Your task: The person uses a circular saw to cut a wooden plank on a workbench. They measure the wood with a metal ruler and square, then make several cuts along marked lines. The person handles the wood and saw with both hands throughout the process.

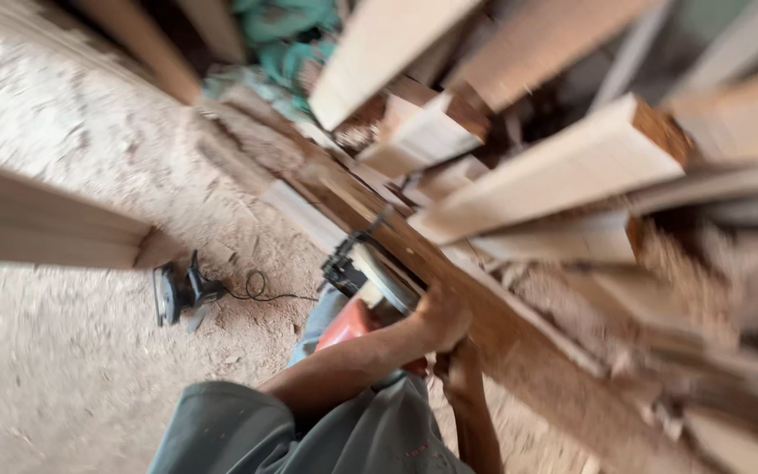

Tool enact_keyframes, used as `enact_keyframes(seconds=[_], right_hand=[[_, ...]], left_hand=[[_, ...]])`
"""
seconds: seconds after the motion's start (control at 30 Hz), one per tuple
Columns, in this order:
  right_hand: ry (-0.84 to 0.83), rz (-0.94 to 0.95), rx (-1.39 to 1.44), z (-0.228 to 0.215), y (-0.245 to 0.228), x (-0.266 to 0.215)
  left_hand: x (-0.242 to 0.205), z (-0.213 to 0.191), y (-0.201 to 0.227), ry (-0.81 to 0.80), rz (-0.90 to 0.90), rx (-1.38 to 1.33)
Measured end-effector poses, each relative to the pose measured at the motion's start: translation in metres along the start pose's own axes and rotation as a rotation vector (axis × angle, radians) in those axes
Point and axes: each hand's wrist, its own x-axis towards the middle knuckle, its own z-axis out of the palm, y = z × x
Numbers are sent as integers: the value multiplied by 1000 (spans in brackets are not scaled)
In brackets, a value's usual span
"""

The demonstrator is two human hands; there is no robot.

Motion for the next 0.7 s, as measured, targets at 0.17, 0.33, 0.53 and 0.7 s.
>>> enact_keyframes(seconds=[0.17,0.33,0.53,0.7], right_hand=[[268,-556,-623,5,7,-3],[269,46,-243,11,26,25],[306,193,-136,23,21,50],[282,207,-155,23,8,57]], left_hand=[[-18,-24,-31,26,170,73],[-58,-34,-102,143,115,-79],[-73,-32,-102,259,96,-224],[-74,-26,-103,322,70,-197]])
